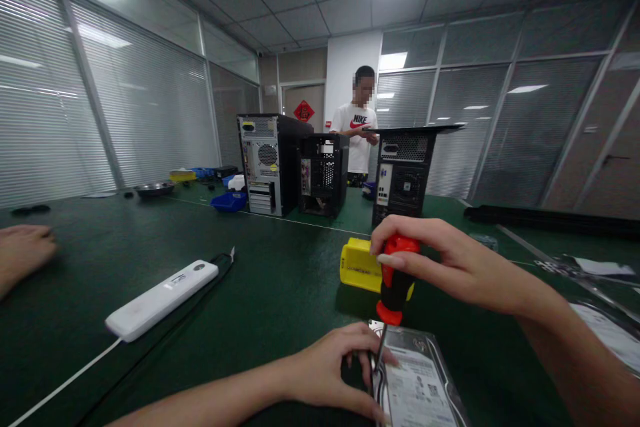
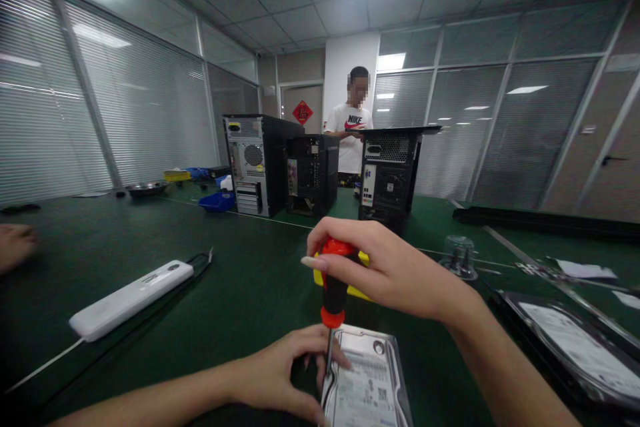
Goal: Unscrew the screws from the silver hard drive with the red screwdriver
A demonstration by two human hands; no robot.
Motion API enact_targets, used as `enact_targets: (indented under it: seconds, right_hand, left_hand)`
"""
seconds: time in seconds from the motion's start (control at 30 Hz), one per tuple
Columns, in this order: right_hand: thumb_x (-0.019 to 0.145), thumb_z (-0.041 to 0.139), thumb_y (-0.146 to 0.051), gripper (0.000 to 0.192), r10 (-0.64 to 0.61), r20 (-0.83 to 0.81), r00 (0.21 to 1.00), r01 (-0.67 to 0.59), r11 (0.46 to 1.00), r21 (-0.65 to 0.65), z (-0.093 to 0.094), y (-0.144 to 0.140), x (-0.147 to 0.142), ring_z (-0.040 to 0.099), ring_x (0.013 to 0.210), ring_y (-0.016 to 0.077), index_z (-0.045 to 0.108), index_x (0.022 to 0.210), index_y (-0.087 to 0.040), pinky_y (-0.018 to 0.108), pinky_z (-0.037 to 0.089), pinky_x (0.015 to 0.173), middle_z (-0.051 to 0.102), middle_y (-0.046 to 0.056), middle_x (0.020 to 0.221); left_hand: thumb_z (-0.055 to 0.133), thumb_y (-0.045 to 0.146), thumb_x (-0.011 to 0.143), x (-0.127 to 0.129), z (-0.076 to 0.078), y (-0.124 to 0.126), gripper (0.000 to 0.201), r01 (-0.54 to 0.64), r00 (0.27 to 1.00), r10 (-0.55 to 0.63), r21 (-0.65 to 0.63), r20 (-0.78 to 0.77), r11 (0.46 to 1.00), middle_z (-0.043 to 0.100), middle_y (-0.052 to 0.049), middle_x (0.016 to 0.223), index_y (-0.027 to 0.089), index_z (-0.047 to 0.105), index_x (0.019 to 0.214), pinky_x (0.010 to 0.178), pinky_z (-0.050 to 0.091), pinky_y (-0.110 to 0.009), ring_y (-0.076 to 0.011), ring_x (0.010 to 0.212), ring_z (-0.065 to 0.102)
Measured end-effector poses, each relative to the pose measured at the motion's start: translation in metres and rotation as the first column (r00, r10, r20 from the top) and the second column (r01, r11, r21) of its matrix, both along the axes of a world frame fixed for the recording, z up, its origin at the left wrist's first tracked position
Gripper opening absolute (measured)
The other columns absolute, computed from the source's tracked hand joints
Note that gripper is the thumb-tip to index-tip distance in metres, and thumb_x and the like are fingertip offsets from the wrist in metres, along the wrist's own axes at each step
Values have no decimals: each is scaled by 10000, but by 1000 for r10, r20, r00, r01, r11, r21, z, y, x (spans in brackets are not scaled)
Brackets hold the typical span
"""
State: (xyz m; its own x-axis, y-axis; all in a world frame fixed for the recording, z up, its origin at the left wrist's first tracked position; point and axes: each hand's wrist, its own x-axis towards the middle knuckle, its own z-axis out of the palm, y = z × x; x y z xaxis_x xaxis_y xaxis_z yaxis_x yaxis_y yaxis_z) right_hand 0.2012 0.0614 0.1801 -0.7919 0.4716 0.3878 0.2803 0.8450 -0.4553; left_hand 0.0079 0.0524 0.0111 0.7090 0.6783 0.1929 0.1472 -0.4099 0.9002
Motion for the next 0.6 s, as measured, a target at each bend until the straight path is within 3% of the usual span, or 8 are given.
enact_targets:
  seconds: [0.17,0.27,0.37,0.47,0.6]
  right_hand:
    - [978,383,-359,276,64,-24,998,-66,994,-87,2,2,10,594,789,122,586,1116,-232,243,470,721,627,18,1020]
    - [969,429,-338,255,72,-29,997,-74,993,-93,1,4,11,597,803,107,577,1164,-268,230,468,752,622,2,1058]
    - [924,525,-356,211,49,-31,998,-50,997,-54,0,6,6,595,837,117,598,1090,-250,224,467,758,625,-6,989]
    - [877,588,-396,199,-6,-15,1000,7,999,38,-1,6,0,562,739,111,601,907,-200,214,449,664,602,-13,853]
    - [953,434,-391,257,-5,-8,1000,5,996,91,-1,4,2,524,668,106,557,859,-185,229,430,628,561,-12,778]
  left_hand:
    - [840,475,578,0,1,-1,625,3,1000,-3,15,-9,1000,557,-72,1135,212,656,1114,778,477,-299,-113,718,578]
    - [845,459,579,-1,0,0,630,10,1000,-10,7,5,1000,552,-75,1154,214,651,1126,773,480,-296,-111,716,577]
    - [852,444,573,-1,-2,0,636,8,1000,-8,-1,3,1000,558,-71,1135,212,651,1130,769,480,-295,-111,709,578]
    - [857,438,566,-1,-2,1,627,-8,1000,8,5,-3,1000,564,-68,1123,209,657,1114,758,468,-288,-116,710,582]
    - [861,434,562,0,-2,2,637,10,1000,-10,-12,11,1000,553,-77,1146,200,656,1117,741,468,-276,-114,717,580]
